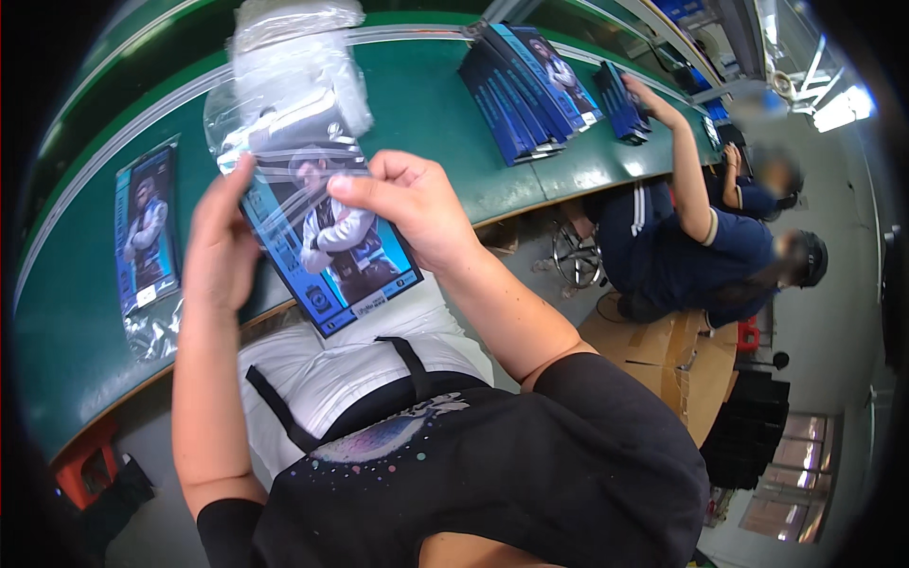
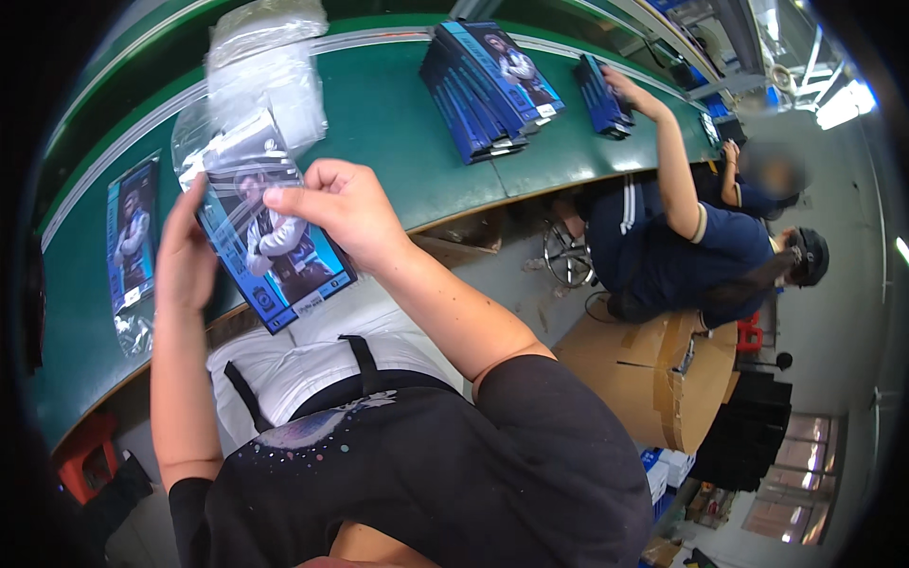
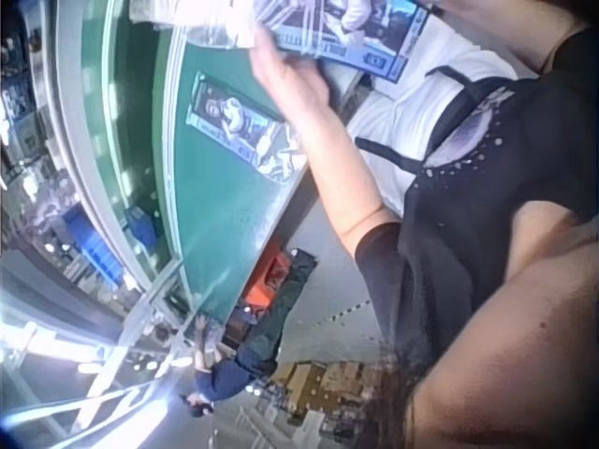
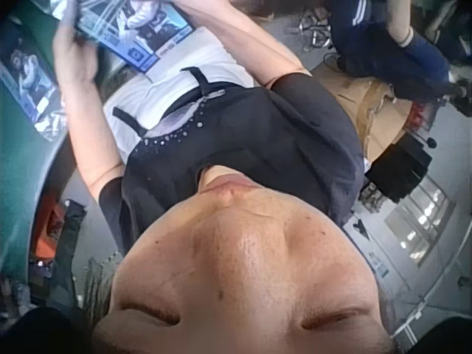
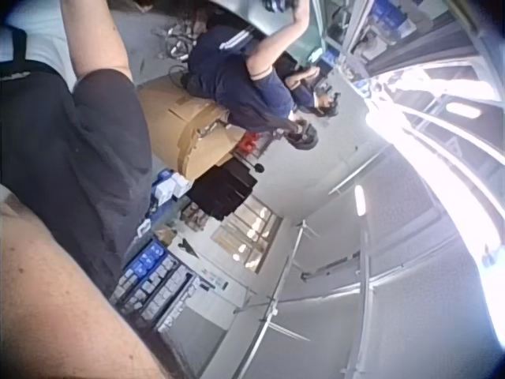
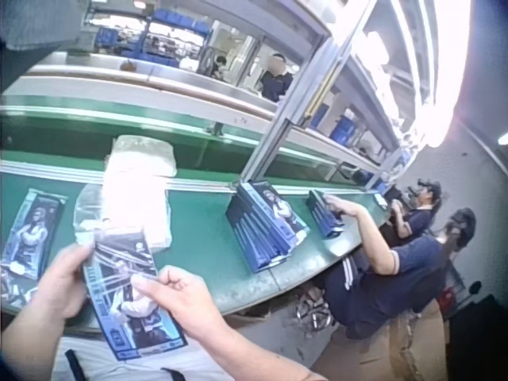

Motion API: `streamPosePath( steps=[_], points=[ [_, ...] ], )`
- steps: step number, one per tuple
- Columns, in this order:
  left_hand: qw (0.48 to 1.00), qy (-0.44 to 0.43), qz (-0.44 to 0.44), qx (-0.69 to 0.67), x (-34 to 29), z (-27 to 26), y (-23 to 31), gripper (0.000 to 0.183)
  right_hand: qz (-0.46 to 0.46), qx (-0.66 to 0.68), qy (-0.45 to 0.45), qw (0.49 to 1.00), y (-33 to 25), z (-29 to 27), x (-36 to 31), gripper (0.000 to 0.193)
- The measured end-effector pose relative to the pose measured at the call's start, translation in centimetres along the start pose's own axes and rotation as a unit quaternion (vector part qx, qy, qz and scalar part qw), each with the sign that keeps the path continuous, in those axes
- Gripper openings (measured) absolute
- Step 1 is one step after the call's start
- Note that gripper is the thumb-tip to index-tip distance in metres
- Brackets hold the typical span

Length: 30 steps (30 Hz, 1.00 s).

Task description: Packaging products into individual plastic bags and boxes on an assembly line.

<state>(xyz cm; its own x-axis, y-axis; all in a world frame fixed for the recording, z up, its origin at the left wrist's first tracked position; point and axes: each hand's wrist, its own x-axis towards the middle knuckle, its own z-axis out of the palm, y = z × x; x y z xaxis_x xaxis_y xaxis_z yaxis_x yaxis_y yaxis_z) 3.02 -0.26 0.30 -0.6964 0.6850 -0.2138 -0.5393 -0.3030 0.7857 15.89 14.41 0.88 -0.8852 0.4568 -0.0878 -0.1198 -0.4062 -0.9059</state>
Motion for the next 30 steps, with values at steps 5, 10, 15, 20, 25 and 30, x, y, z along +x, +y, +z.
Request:
streamPosePath(
  steps=[5, 10, 15, 20, 25, 30],
  points=[
    [0.991, 0.006, -0.038, -0.127, 0.6, -0.6, 0.2, 0.023, 0.023, -0.228, -0.104, 0.968, -1.1, 0.1, -1.2, 0.069],
    [0.991, -0.062, -0.035, -0.118, -2.1, 2.4, 1.3, 0.03, -0.141, -0.295, -0.171, 0.929, -2.6, 1.0, -1.5, 0.105],
    [0.957, -0.267, -0.108, -0.048, -5.3, 5.4, 1.0, 0.039, -0.409, -0.297, 0.089, 0.859, -4.9, 3.3, -2.7, 0.042],
    [0.968, -0.178, -0.158, 0.083, -5.5, 3.9, 2.2, 0.066, -0.435, -0.175, 0.098, 0.878, -6.0, 4.3, -3.6, 0.018],
    [0.962, -0.173, -0.152, -0.145, -5.5, 4.0, 0.3, 0.038, -0.396, -0.427, -0.257, 0.771, -3.3, 6.7, -4.2, 0.024],
    [0.956, 0.037, 0.251, 0.147, -6.4, 1.5, 3.5, 0.057, -0.268, -0.292, -0.234, 0.888, -3.3, 5.2, -3.8, 0.05]
  ],
)
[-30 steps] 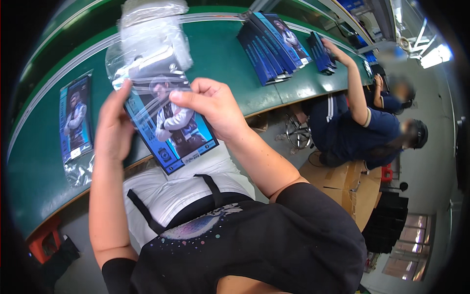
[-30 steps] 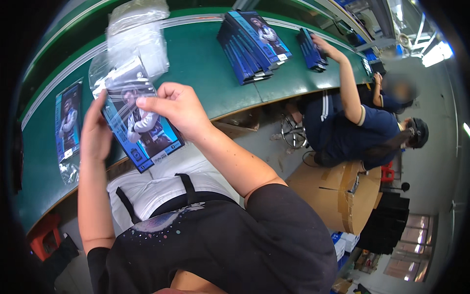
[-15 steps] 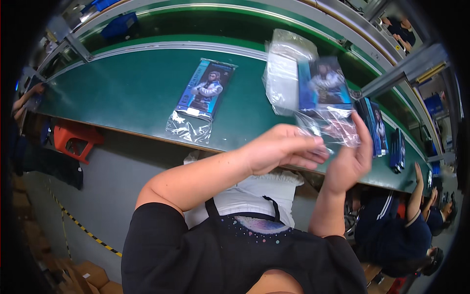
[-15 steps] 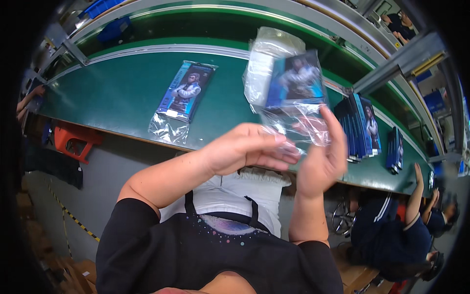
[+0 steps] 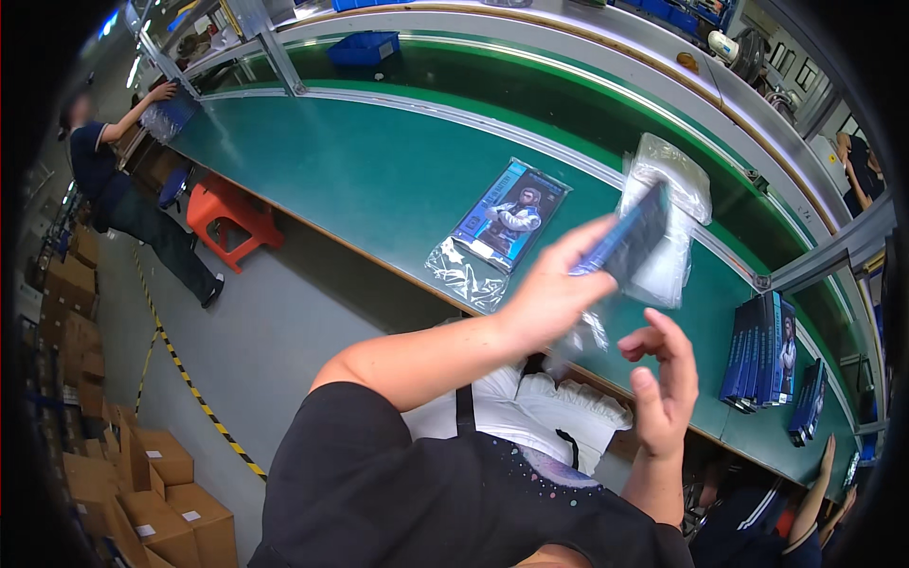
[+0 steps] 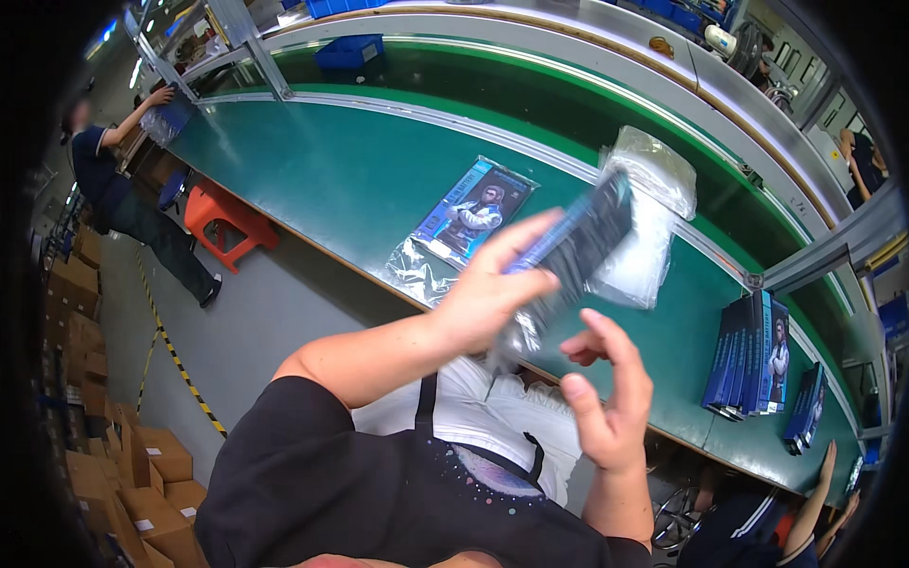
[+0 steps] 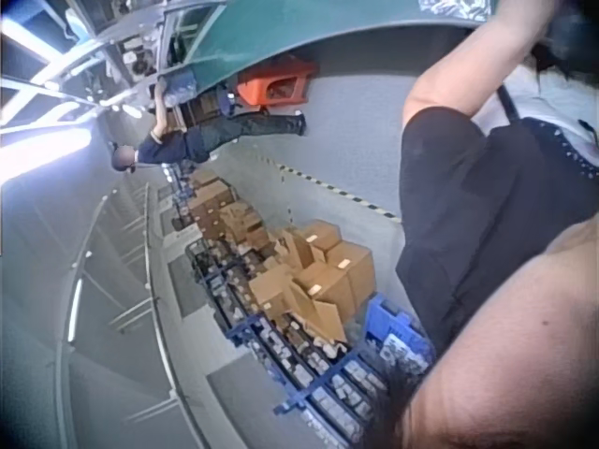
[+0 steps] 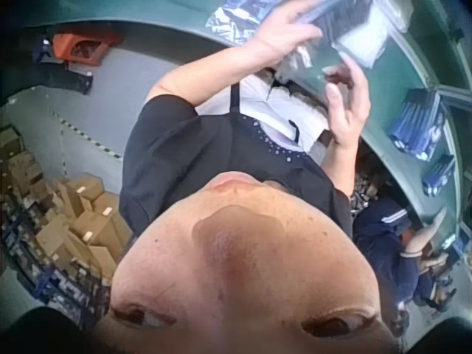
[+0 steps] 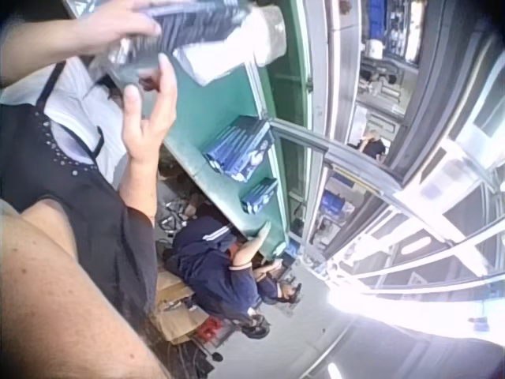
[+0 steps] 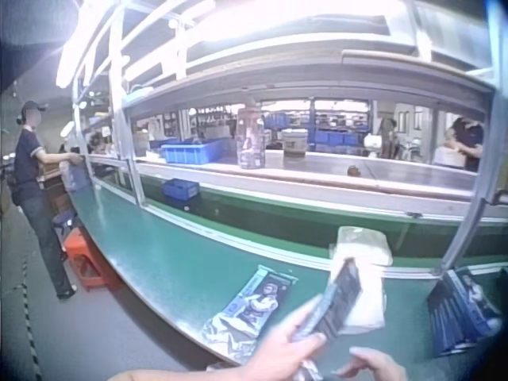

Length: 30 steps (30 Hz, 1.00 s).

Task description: Packaging products into individual plastic bags and boxes on an assembly line.

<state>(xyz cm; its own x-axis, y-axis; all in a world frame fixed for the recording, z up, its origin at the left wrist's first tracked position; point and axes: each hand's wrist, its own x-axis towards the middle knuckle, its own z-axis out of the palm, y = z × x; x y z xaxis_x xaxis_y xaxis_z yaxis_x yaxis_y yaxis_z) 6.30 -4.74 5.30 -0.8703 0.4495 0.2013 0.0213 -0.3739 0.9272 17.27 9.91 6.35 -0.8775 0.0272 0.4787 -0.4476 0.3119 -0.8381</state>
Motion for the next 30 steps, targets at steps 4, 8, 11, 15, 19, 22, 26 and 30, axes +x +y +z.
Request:
streamPosePath(
  steps=[4, 8, 11, 15, 19, 22, 26, 30],
  points=[
    [0.854, 0.099, 0.227, 0.458, 0.5, -6.0, 1.1, 0.056, 0.058, -0.018, 0.066, 0.996, 1.0, -2.2, -0.8, 0.036],
    [0.66, 0.036, 0.15, 0.735, 0.0, -10.5, -3.0, 0.053, 0.095, -0.058, 0.096, 0.989, 1.2, -5.5, -1.4, 0.027],
    [0.693, 0.015, 0.094, 0.714, 0.8, -10.5, -3.2, 0.053, 0.062, -0.142, 0.12, 0.981, 0.5, -9.5, -1.0, 0.027],
    [0.668, 0.041, 0.151, 0.728, 1.7, -8.7, -1.6, 0.051, 0.045, -0.251, 0.254, 0.933, 1.0, -16.0, 1.1, 0.03],
    [0.723, -0.03, 0.202, 0.66, 3.0, -5.2, -2.5, 0.042, 0.148, -0.598, 0.234, 0.752, 3.7, -21.5, 1.5, 0.077],
    [0.706, -0.189, 0.272, 0.625, 4.2, -2.6, -4.6, 0.033, 0.294, -0.656, 0.143, 0.68, 5.8, -20.9, 0.1, 0.093],
    [0.685, -0.259, 0.313, 0.605, 6.1, -0.2, -6.8, 0.03, 0.285, -0.58, 0.192, 0.739, 4.4, -20.8, -0.2, 0.079],
    [0.719, -0.244, 0.301, 0.577, 7.0, -0.1, -7.5, 0.021, 0.055, -0.487, 0.279, 0.826, 2.4, -17.2, -0.3, 0.076]
  ],
)
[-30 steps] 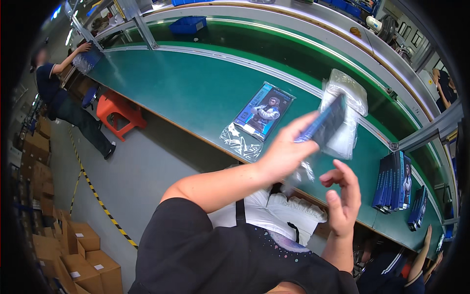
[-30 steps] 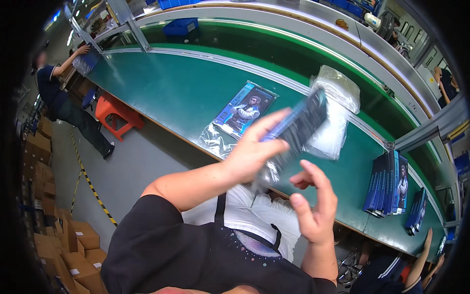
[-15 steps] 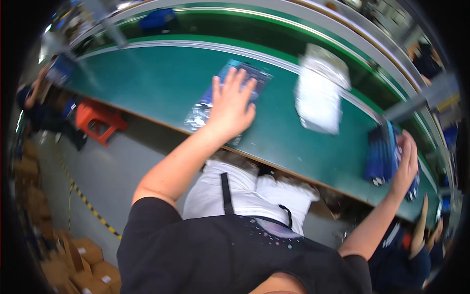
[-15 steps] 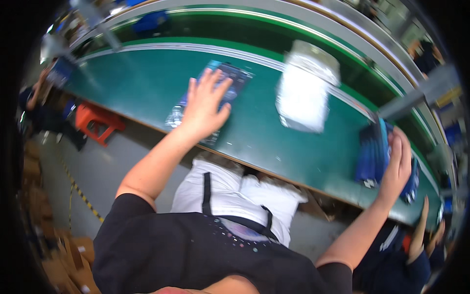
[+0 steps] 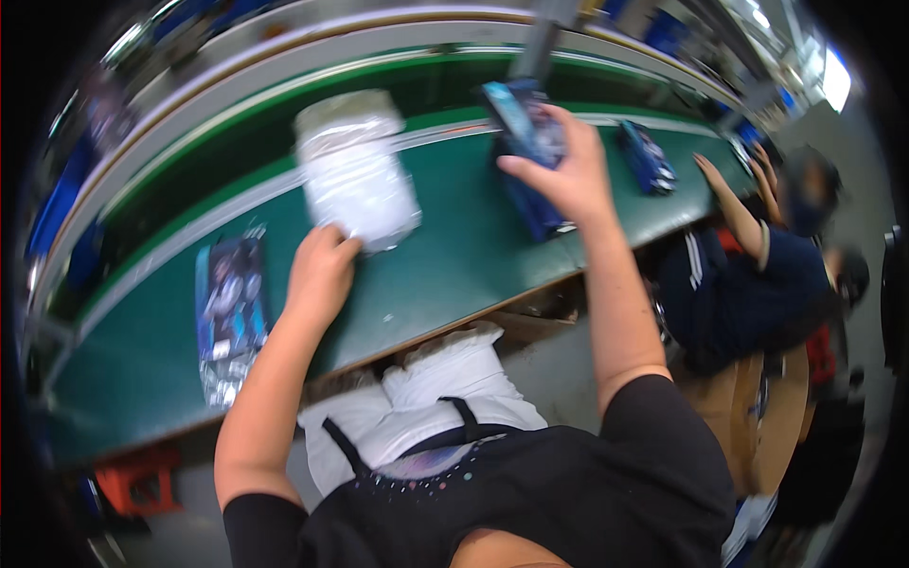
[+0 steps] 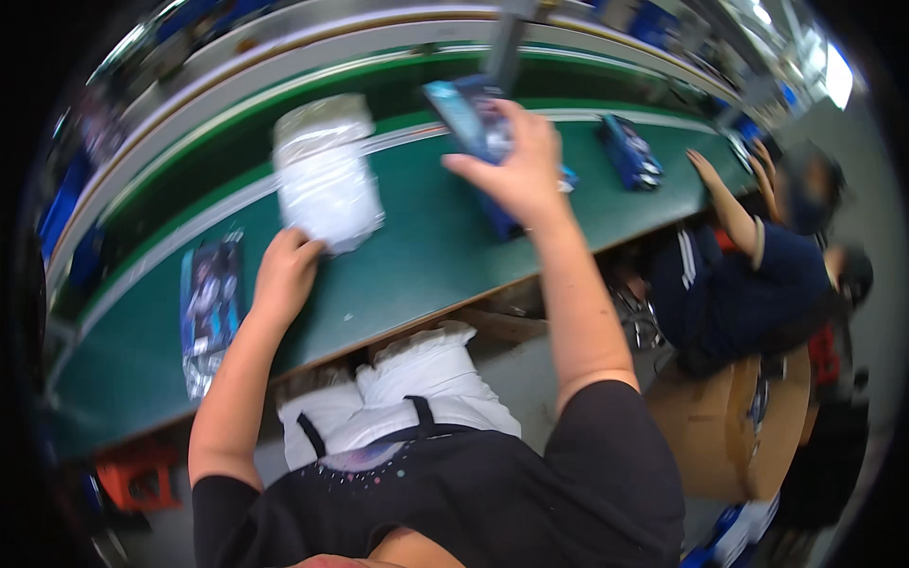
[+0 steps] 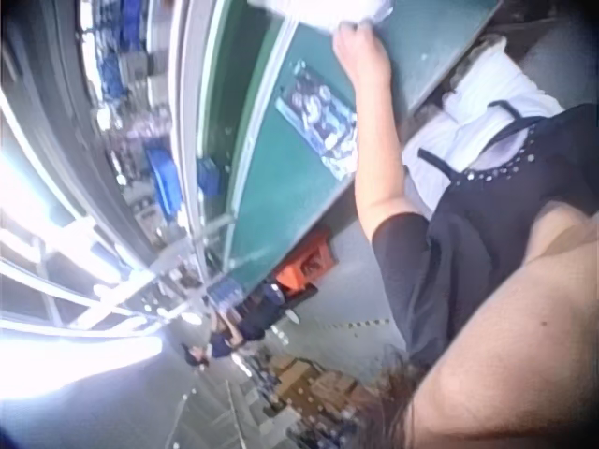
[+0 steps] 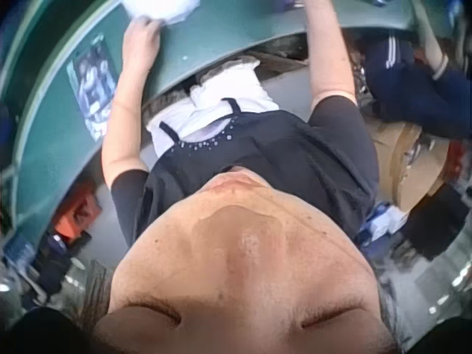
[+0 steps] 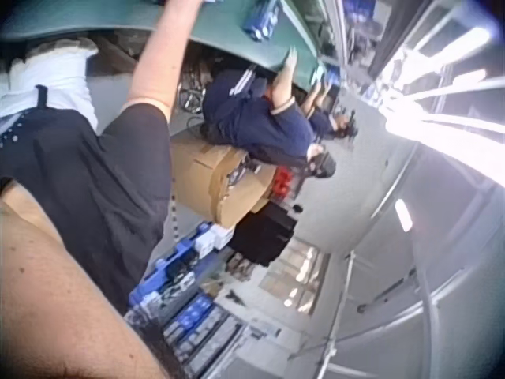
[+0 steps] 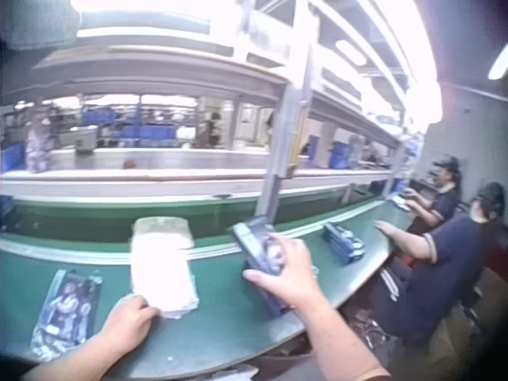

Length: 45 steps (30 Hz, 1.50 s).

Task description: Packaging products into individual plastic bags and boxes on an assembly line.

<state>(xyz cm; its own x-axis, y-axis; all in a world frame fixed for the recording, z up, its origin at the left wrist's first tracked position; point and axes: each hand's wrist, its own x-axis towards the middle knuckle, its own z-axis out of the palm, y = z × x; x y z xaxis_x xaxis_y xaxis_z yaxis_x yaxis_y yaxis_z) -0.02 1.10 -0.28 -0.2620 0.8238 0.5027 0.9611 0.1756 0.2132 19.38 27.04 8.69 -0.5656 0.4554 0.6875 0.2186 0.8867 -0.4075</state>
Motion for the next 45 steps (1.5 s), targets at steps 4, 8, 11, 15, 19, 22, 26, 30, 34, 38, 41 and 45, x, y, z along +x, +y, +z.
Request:
streamPosePath(
  steps=[4, 8, 11, 15, 19, 22, 26, 30, 34, 38, 41, 45],
  points=[
    [0.994, 0.015, -0.075, -0.079, -0.7, -1.2, 0.6, 0.024, 0.226, 0.574, -0.102, 0.78, -3.3, 1.7, -1.7, 0.072],
    [0.992, 0.033, -0.068, -0.099, 0.6, -0.8, 1.4, 0.016, 0.397, 0.706, -0.208, 0.548, -3.3, 5.0, -5.1, 0.064],
    [0.983, 0.019, -0.116, -0.138, 0.7, -0.6, 0.0, 0.014, 0.326, 0.724, -0.252, 0.553, -4.4, 7.1, -6.7, 0.031],
    [0.957, 0.039, -0.113, -0.263, 0.8, -1.3, -1.9, 0.022, 0.258, 0.727, -0.389, 0.504, -5.9, 9.8, -7.7, 0.06],
    [0.946, 0.03, -0.112, -0.304, 0.4, -0.8, -3.5, 0.022, 0.284, 0.687, -0.38, 0.551, -7.0, 11.6, -7.0, 0.072],
    [0.832, -0.004, -0.369, -0.414, 0.1, -1.5, -2.9, 0.021, 0.324, 0.702, -0.332, 0.541, -7.2, 11.4, -6.7, 0.061],
    [0.757, 0.036, -0.445, -0.477, -1.0, -1.9, -2.4, 0.017, 0.323, 0.689, -0.336, 0.555, -5.9, 10.2, -6.9, 0.039],
    [0.761, 0.062, -0.42, -0.491, -1.0, -1.4, -2.6, 0.015, 0.285, 0.626, -0.386, 0.615, -5.5, 10.2, -7.7, 0.045],
    [0.837, -0.027, -0.383, -0.389, -0.4, -2.1, -1.9, 0.017, 0.281, 0.62, -0.31, 0.663, -5.5, 11.2, -8.4, 0.057],
    [0.895, -0.006, -0.317, -0.314, -0.5, -2.4, -0.4, 0.021, 0.262, 0.583, -0.247, 0.729, -7.7, 10.0, -9.2, 0.059],
    [0.953, 0.049, -0.237, -0.184, -0.5, -2.9, 1.8, 0.024, 0.209, 0.53, -0.22, 0.792, -8.6, 9.9, -9.8, 0.054],
    [0.982, 0.113, -0.111, -0.105, -1.1, -3.7, 3.9, 0.022, 0.289, 0.495, -0.237, 0.784, -9.1, 8.7, -9.5, 0.048]
  ],
)
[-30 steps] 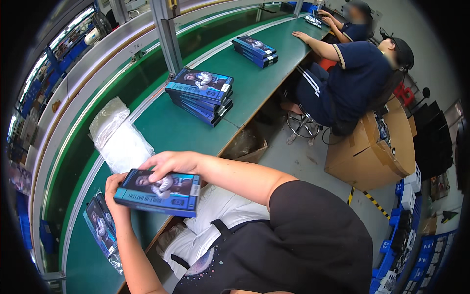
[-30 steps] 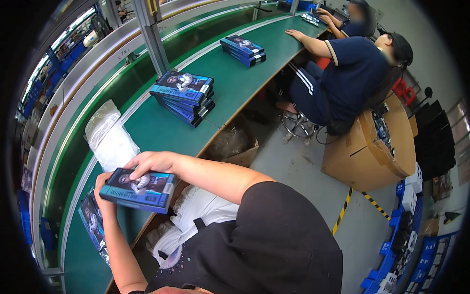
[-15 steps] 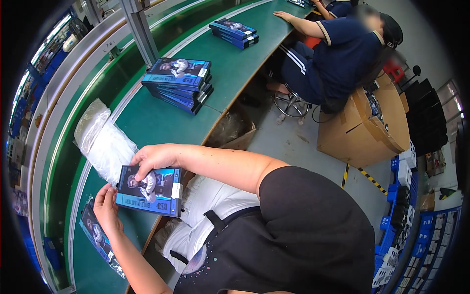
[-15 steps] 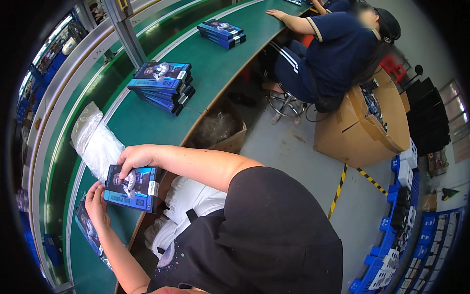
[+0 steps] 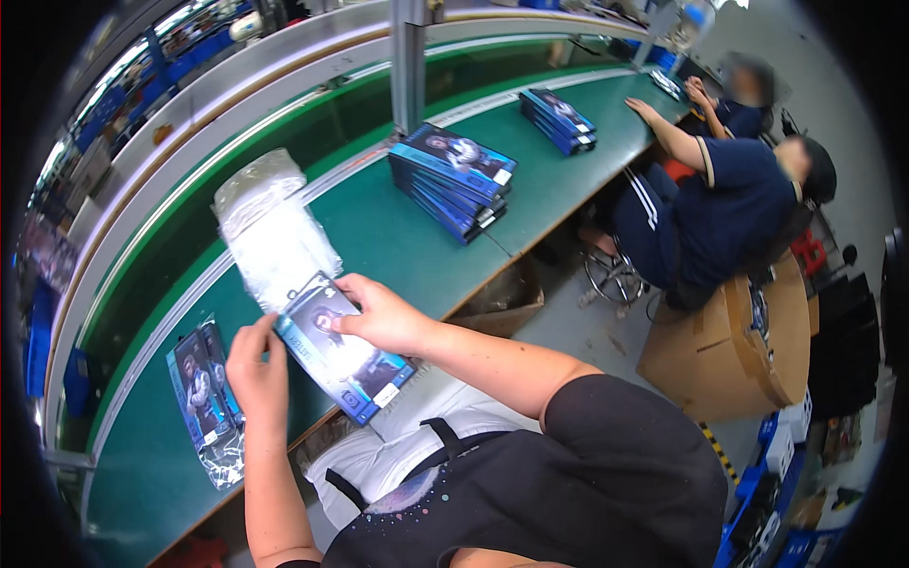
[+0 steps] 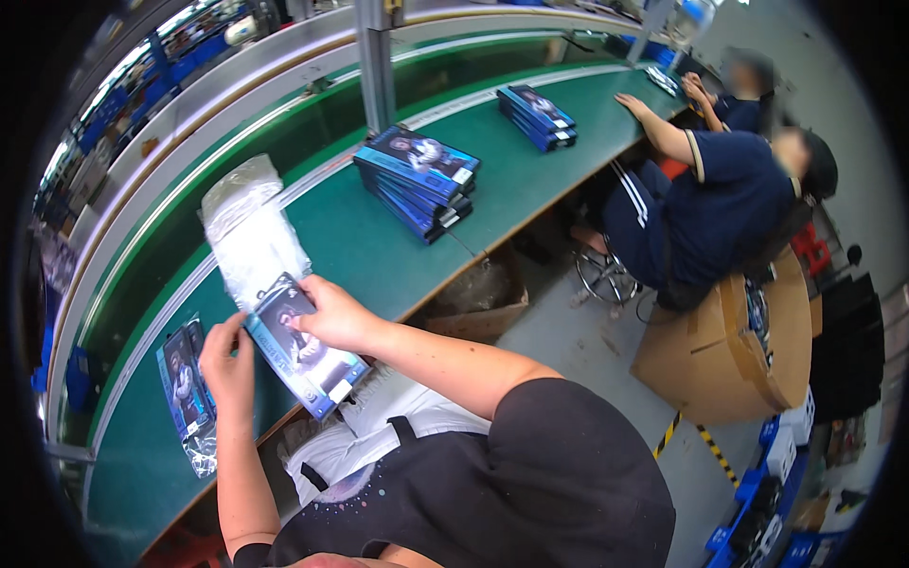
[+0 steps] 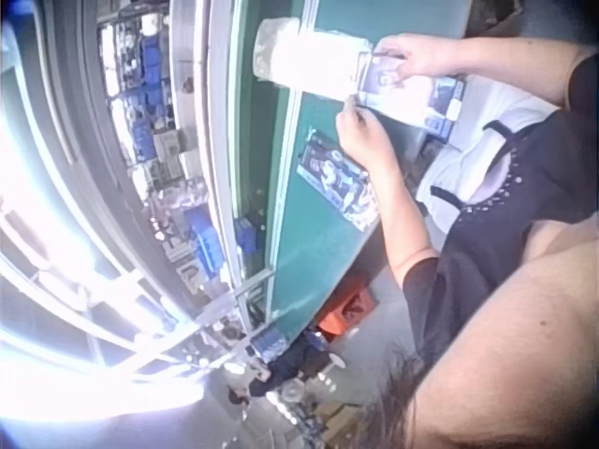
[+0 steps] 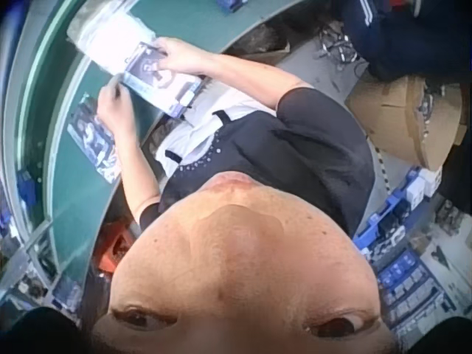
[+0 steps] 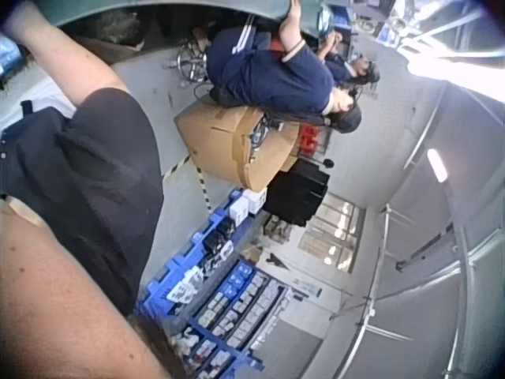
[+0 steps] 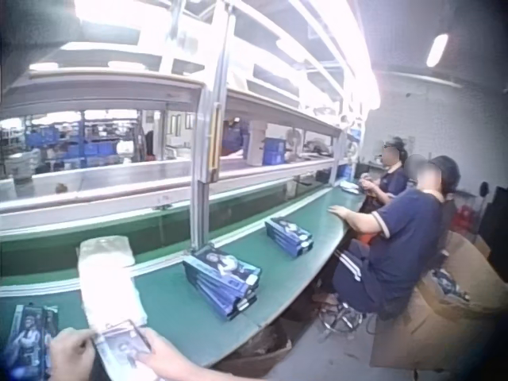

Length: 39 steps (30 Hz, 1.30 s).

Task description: Packaging products into individual plastic bags and boxes on an assembly line.

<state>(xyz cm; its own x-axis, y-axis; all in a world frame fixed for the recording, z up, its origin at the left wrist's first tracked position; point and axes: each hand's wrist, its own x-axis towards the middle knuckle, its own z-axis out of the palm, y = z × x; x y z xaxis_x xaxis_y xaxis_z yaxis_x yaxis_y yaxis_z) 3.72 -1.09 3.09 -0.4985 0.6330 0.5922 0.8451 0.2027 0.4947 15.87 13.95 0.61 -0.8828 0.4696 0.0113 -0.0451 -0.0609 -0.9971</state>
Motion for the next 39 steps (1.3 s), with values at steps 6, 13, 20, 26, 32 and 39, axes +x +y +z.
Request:
streamPosePath(
  steps=[6, 13, 20, 26, 32, 39],
  points=[
    [0.966, -0.08, -0.142, -0.201, -2.9, -1.1, -1.0, 0.041, 0.073, 0.172, 0.04, 0.982, -0.1, -0.1, -0.3, 0.026],
    [0.615, -0.037, -0.419, -0.667, -1.2, -0.2, 1.0, 0.043, 0.038, 0.139, -0.036, 0.989, -1.5, 1.1, -1.8, 0.019],
    [0.558, 0.047, -0.424, -0.712, -0.8, -0.1, -1.5, 0.034, 0.008, -0.092, -0.223, 0.971, -4.1, 0.5, -2.7, 0.107],
    [0.593, -0.135, -0.372, -0.701, -1.7, -0.9, 4.6, 0.037, -0.156, -0.168, -0.082, 0.97, -4.6, 1.1, -2.5, 0.107],
    [0.619, -0.278, -0.313, -0.665, -1.9, -0.9, 4.1, 0.049, -0.429, -0.032, 0.227, 0.874, -7.6, 1.0, -3.2, 0.018],
    [0.465, -0.189, -0.412, -0.76, -3.3, -1.7, 3.1, 0.029, -0.395, -0.313, -0.226, 0.834, -6.3, 5.3, -4.5, 0.034]
  ],
)
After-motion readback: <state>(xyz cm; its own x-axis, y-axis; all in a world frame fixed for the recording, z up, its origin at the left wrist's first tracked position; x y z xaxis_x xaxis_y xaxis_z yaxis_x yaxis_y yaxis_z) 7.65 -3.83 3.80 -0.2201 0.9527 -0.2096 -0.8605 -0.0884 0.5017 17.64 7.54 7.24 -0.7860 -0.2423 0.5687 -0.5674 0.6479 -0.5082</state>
